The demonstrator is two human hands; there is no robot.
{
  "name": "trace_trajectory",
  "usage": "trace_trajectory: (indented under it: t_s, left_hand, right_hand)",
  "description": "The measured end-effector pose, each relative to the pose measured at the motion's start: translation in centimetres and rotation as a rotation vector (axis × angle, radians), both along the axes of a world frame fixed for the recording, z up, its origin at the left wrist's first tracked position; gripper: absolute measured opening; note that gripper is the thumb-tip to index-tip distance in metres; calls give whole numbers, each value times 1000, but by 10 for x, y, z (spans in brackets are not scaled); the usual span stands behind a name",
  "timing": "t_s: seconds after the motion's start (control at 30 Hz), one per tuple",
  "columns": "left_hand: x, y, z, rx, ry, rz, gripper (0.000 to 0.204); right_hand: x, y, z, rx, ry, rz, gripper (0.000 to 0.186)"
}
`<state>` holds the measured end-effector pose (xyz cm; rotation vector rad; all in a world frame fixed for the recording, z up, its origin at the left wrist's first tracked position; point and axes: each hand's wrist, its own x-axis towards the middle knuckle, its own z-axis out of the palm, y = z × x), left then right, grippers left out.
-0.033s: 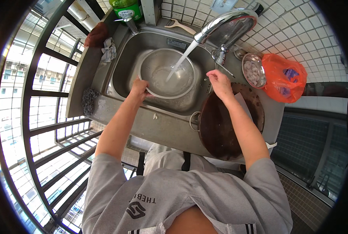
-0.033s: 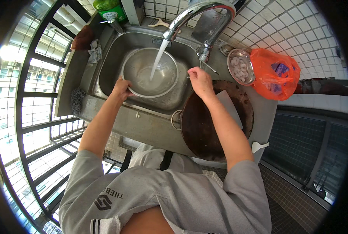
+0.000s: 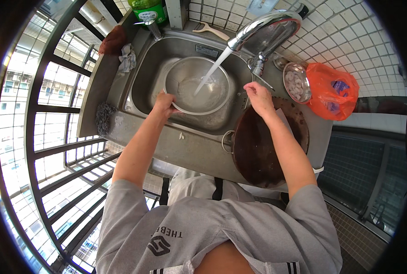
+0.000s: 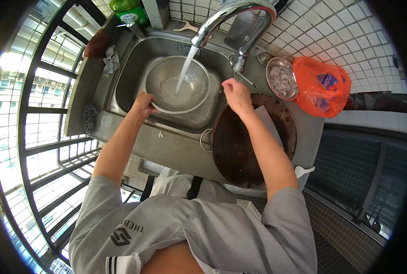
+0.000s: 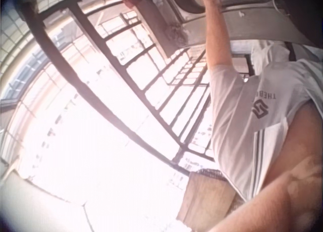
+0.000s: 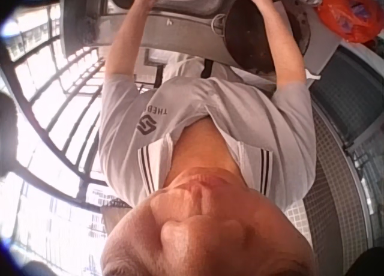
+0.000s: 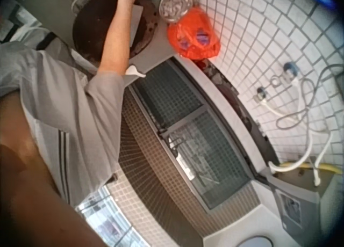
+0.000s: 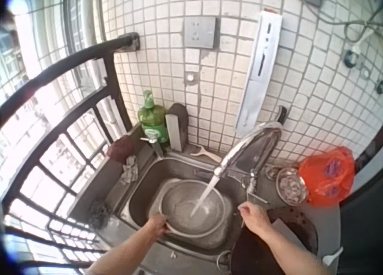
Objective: The person retrieves a cucumber and a carrot from the refrigerator, then washes both vegetables under running water in the kitchen sink. The person also rinses a metal bowl and places it on the counter.
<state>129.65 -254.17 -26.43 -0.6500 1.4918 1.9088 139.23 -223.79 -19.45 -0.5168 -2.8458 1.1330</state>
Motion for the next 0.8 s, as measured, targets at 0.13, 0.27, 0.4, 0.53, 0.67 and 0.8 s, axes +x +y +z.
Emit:
trace_trajectory:
  t_s: [0.13, 0.27, 0.4, 0.53, 0.67, 0.8]
  left_hand:
    - [2, 13, -3, 130, -145, -10, 48]
    - [8, 19, 7, 160, -151, -75, 47]
    - [17, 14, 32, 71, -133, -61, 54]
    - [29, 5, 63, -274, 386, -203, 70]
    - [41, 2, 90, -690, 1159, -368, 81]
    - [51, -1, 114, -868, 1390, -541, 82]
  right_hand:
    - [3, 27, 5, 174, -47, 58, 23]
    - [-6, 49, 20, 283, -183, 245, 23]
    - [-24, 68, 37, 301, -154, 110, 27]
    - [-18, 40, 23, 292, -82, 158, 37]
    - [-9, -18, 11, 349, 149, 321, 57]
    - [-12, -47, 32, 473, 115, 380, 57]
